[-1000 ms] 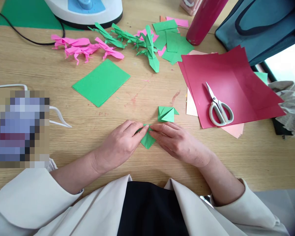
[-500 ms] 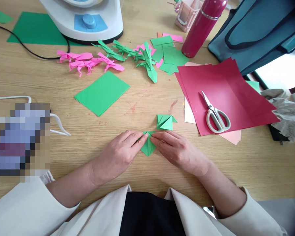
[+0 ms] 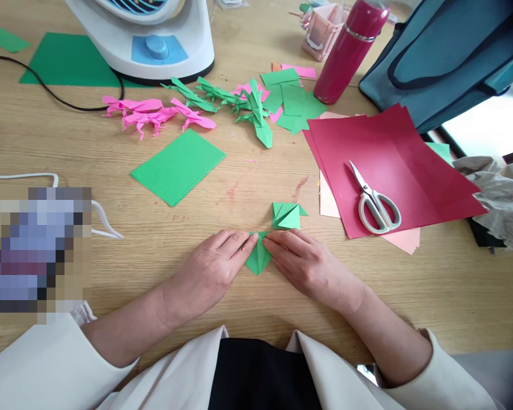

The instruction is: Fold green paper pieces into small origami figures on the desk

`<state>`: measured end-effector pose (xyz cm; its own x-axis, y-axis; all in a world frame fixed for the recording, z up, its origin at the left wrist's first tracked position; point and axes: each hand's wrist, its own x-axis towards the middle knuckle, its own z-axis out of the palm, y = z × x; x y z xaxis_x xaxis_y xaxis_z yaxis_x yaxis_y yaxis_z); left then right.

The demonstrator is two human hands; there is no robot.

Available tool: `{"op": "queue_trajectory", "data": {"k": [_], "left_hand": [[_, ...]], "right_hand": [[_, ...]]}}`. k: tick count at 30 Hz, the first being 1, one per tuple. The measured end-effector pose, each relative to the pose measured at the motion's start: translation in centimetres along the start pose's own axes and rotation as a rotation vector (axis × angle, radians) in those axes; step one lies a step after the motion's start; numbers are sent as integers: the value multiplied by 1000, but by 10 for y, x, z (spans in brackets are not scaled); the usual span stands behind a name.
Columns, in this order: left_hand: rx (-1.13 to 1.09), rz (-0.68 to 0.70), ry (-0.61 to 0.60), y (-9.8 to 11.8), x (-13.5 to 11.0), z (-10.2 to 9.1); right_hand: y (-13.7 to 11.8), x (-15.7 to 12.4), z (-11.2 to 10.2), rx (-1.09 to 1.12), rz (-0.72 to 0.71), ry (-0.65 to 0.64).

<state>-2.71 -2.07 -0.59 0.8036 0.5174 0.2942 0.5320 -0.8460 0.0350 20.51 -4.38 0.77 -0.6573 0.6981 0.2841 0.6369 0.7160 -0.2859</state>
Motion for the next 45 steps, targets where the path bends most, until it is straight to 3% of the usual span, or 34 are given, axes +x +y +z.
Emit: {"op": "queue_trajectory", "data": {"k": [16, 45], "left_hand": [[32, -3, -18, 1, 2, -2], [45, 6, -58, 1, 0, -2]], "right_hand": [[2, -3, -5, 34, -9, -140], [1, -3, -7, 47, -68, -155]]}}
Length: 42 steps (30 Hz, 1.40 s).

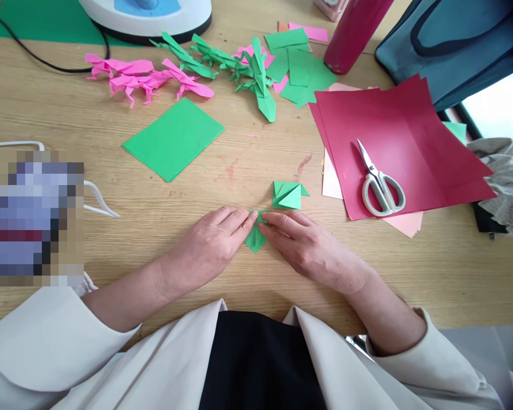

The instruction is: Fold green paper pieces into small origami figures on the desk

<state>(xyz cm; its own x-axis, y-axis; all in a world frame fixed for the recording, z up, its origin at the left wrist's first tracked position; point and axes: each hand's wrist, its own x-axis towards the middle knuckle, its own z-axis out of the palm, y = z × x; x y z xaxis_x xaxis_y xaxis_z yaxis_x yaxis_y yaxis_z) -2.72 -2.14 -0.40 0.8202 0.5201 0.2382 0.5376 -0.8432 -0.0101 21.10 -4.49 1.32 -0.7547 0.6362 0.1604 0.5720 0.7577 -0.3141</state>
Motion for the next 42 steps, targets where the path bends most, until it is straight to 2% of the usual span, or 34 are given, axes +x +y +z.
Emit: {"op": "queue_trajectory", "data": {"k": [12, 20, 26, 31, 39, 42], "left_hand": [[23, -13, 25, 1, -1, 1], [17, -11, 11, 0, 0, 1], [36, 41, -44, -1, 0, -2], [57, 64, -37, -2, -2, -3], [-77, 20, 16, -1, -5, -2], [-60, 30, 11, 0, -4, -3]], "right_hand": [[0, 0, 1, 7, 15, 3], [-1, 1, -3, 12, 11, -43], [-2, 0, -5, -9, 1, -27], [-1, -1, -4, -8, -7, -15], [-1, -1, -4, -23, -9, -17], [-1, 0, -3, -41, -13, -9]]}}
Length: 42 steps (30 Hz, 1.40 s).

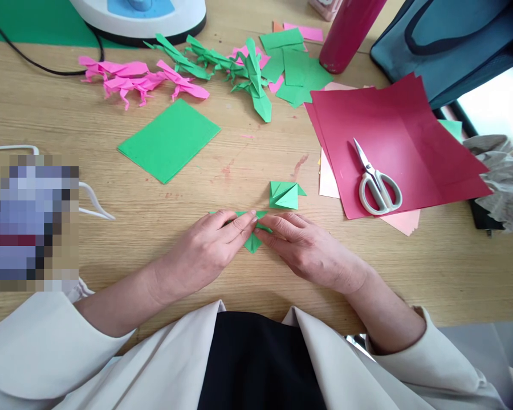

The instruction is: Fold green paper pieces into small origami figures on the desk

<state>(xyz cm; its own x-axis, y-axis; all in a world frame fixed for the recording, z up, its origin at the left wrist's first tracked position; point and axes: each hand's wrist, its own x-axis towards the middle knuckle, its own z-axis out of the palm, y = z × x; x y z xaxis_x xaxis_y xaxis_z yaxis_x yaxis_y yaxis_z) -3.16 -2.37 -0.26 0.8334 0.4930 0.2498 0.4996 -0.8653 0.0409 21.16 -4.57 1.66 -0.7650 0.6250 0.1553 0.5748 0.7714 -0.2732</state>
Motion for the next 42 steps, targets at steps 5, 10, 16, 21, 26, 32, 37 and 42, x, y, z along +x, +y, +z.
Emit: {"op": "queue_trajectory", "data": {"k": [5, 10, 16, 21, 26, 32, 37, 42], "left_hand": [[90, 28, -19, 0, 1, 0], [107, 46, -7, 0, 1, 0], [112, 54, -14, 0, -1, -2], [121, 76, 0, -2, -2, -2], [125, 74, 9, -2, -2, -1], [131, 78, -2, -1, -1, -2], [145, 87, -6, 0, 0, -2], [163, 86, -7, 1, 1, -5]], "right_hand": [[1, 0, 1, -25, -14, 18], [0, 0, 2, -26, -12, 22], [1, 0, 2, -25, -15, 27], [2, -1, 2, 1, -21, 12], [3, -2, 2, 7, -16, 1], [2, -1, 1, -4, -20, -14], [1, -2, -1, -38, -15, -1], [1, -4, -2, -45, -30, -19]]}}
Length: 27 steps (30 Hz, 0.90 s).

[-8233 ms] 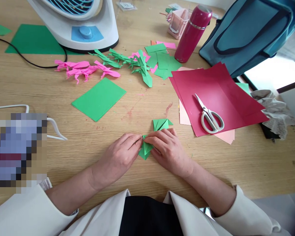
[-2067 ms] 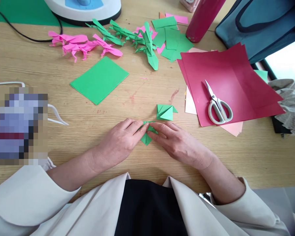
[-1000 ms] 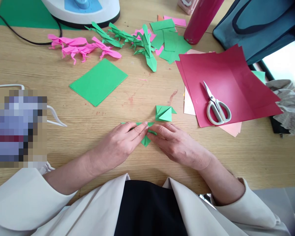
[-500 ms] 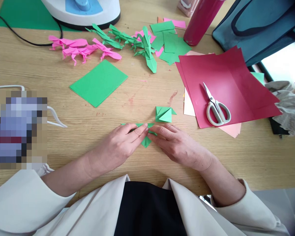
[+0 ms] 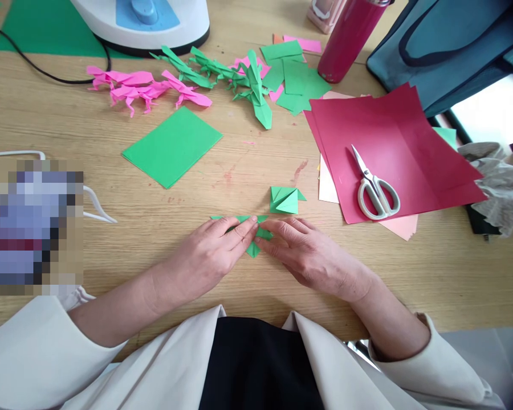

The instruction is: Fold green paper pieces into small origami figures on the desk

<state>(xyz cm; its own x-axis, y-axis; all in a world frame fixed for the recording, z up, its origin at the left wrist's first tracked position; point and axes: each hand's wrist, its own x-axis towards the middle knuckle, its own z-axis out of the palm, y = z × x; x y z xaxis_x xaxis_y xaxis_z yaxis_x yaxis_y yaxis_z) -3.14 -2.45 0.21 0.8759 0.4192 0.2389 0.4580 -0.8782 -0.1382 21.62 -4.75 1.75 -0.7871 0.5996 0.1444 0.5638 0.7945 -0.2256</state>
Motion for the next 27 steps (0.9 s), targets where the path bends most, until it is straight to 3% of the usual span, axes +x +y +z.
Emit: {"op": "queue_trajectory", "data": {"k": [12, 20, 27], "left_hand": [[3, 23, 47, -1, 1, 2], [5, 15, 74, 0, 4, 2], [-118, 11, 21, -5, -1, 2]], "right_hand": [[3, 5, 4, 68, 38, 49], [4, 7, 10, 106, 150, 6], [7, 4, 13, 152, 132, 60]]}}
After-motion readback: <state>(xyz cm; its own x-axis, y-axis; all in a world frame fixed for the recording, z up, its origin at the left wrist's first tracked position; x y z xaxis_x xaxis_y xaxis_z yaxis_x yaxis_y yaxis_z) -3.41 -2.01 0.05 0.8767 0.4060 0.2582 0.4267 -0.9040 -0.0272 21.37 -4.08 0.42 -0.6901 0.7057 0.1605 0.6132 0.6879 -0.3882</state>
